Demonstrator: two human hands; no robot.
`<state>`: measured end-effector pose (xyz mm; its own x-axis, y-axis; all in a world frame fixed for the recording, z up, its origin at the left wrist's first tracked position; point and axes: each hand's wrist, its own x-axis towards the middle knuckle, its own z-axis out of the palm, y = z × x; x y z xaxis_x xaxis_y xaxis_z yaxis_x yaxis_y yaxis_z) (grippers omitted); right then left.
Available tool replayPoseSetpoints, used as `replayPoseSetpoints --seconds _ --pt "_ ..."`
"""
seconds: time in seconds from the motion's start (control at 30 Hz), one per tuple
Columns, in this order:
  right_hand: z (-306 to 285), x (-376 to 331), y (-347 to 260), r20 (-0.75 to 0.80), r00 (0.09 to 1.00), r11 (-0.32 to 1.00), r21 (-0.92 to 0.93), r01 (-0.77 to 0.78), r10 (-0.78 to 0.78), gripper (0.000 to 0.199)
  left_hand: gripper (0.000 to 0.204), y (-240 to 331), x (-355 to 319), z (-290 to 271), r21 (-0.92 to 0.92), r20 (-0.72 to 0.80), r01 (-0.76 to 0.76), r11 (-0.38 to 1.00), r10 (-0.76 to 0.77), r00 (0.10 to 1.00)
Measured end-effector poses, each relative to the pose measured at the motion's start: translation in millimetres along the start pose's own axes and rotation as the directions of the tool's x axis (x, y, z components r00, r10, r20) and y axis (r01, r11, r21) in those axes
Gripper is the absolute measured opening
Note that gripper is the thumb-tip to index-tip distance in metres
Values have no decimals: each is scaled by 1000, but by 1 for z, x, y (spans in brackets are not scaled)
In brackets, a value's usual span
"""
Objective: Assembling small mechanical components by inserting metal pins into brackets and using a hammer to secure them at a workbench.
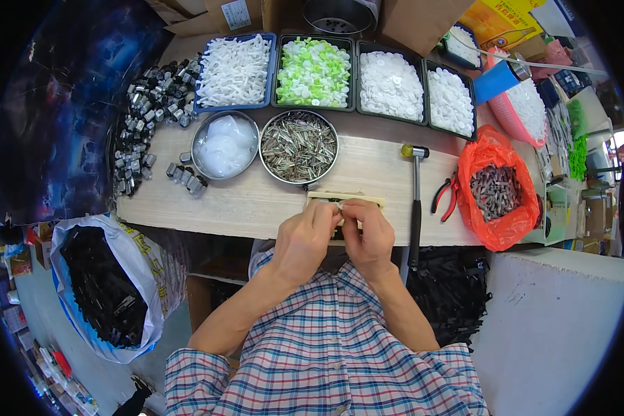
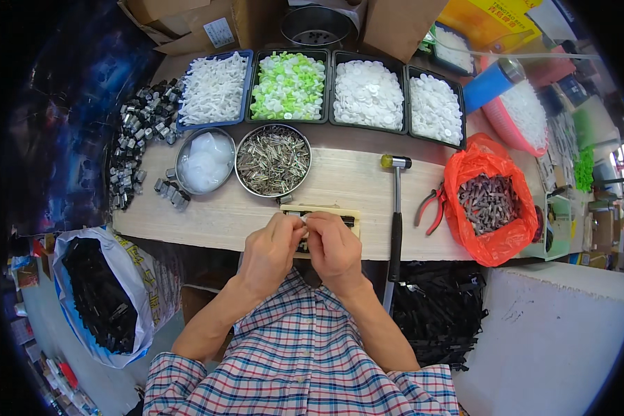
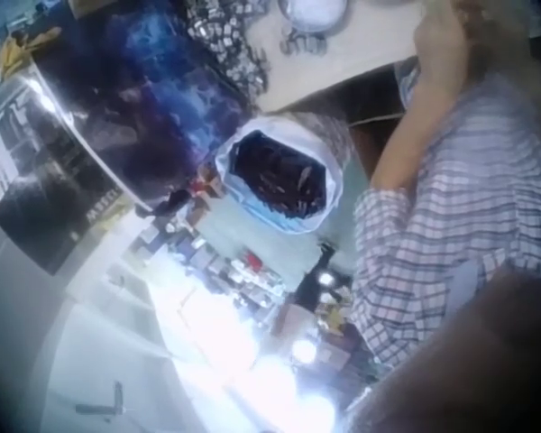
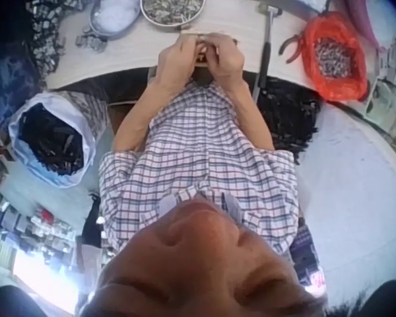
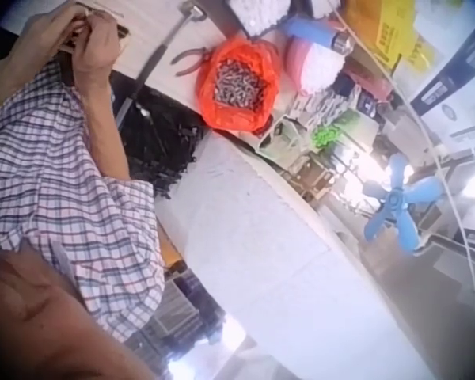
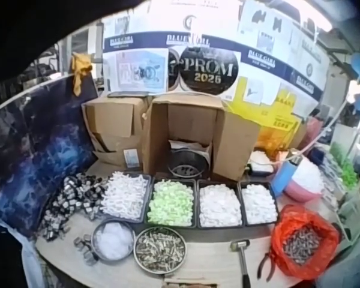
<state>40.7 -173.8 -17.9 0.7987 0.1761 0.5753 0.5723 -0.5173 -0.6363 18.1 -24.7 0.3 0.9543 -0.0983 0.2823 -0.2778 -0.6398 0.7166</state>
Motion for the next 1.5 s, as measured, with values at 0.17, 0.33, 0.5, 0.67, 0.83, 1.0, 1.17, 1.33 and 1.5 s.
replayPoseSetpoints --seconds 0.17,0.33,0.5,0.67,0.83,1.0,1.17,1.33,1.5 --pt "-15 -2 16 205 977 998 13 -56 52 24 10 -4 -15 3 -164 -22 35 986 -39 999" --pt "-16 8 24 300 954 986 -151 68 -19 21 18 -1 -25 7 -131 -43 25 991 -30 999" --pt "-13 8 28 349 937 979 -185 82 -12 20 26 -11 -29 18 10 -41 -194 981 195 980" --pt "-13 8 28 355 935 982 -170 86 -21 20 26 -13 -23 26 226 -25 -357 906 372 928" --pt "-15 8 30 363 931 979 -173 106 -37 22 21 -7 -31 28 308 54 -304 902 302 952" --pt "-20 11 31 380 924 980 -163 111 -41 24 18 8 -32 36 394 86 -282 875 271 959" --pt "-32 48 35 553 832 994 -52 92 -48 21 20 12 -28 40 438 109 -262 860 239 965" --pt "-20 117 103 11 997 961 -270 -66 72 13 19 12 -25 39 434 89 -290 853 280 956" --pt "-8 146 124 -35 997 852 -516 -83 75 18 23 6 -24 36 363 90 -280 889 265 960"
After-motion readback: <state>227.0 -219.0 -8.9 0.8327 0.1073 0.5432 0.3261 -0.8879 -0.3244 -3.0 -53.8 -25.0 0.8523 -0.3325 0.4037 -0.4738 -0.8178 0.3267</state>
